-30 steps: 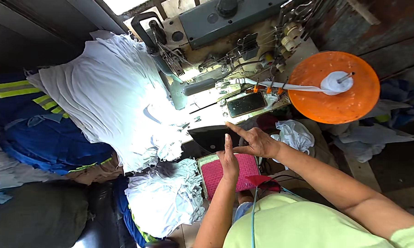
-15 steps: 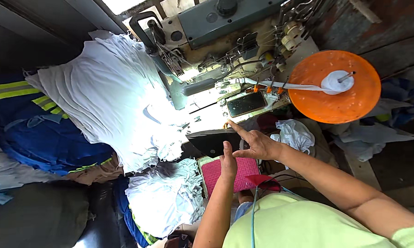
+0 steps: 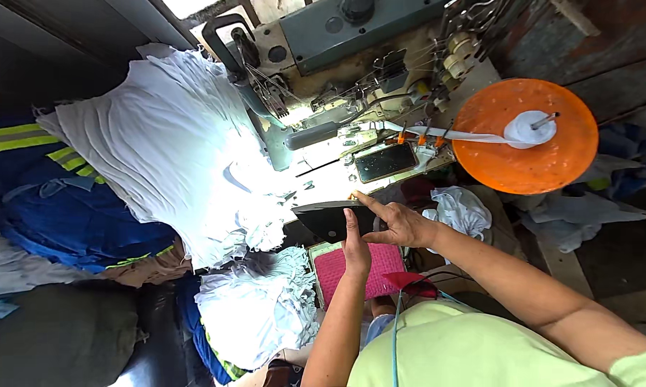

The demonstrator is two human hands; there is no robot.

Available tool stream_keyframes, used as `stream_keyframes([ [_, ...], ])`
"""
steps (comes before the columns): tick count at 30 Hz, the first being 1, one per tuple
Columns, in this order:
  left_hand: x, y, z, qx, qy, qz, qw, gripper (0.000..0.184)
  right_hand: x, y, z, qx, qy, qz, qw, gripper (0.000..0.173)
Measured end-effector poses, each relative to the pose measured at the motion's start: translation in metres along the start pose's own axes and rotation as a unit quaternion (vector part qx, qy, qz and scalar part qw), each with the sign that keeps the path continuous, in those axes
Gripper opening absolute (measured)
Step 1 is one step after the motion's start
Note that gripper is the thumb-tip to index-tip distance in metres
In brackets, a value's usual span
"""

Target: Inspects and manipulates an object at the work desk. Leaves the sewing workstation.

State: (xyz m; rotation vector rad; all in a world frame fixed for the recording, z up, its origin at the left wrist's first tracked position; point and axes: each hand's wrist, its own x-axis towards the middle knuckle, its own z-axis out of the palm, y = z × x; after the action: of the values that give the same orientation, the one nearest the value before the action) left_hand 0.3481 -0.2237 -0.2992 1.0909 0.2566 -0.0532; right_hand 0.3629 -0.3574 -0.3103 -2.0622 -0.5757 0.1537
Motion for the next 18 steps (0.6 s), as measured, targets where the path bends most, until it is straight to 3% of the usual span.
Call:
stream_keyframes([
  [7, 0.003, 0.004, 0.005, -0.016, 0.035, 0.0, 0.999, 0.028, 0.002, 0.002, 0.0, -0.061, 0.026, -0.03, 0.997, 0.077],
  [11, 0.004, 0.002, -0.009, -0.047, -0.048, 0.008, 0.998, 0.018, 0.001, 0.002, -0.002, -0.043, 0.037, -0.027, 0.998, 0.088],
  [13, 0.006, -0.002, -0.018, -0.082, -0.098, 0.027, 0.991, 0.035, -0.001, 0.003, -0.001, -0.04, 0.064, -0.025, 0.997, 0.093],
  [18, 0.004, -0.015, -0.033, -0.116, -0.199, 0.075, 0.97, 0.049, -0.007, 0.004, -0.007, -0.035, 0.047, -0.041, 0.997, 0.093],
])
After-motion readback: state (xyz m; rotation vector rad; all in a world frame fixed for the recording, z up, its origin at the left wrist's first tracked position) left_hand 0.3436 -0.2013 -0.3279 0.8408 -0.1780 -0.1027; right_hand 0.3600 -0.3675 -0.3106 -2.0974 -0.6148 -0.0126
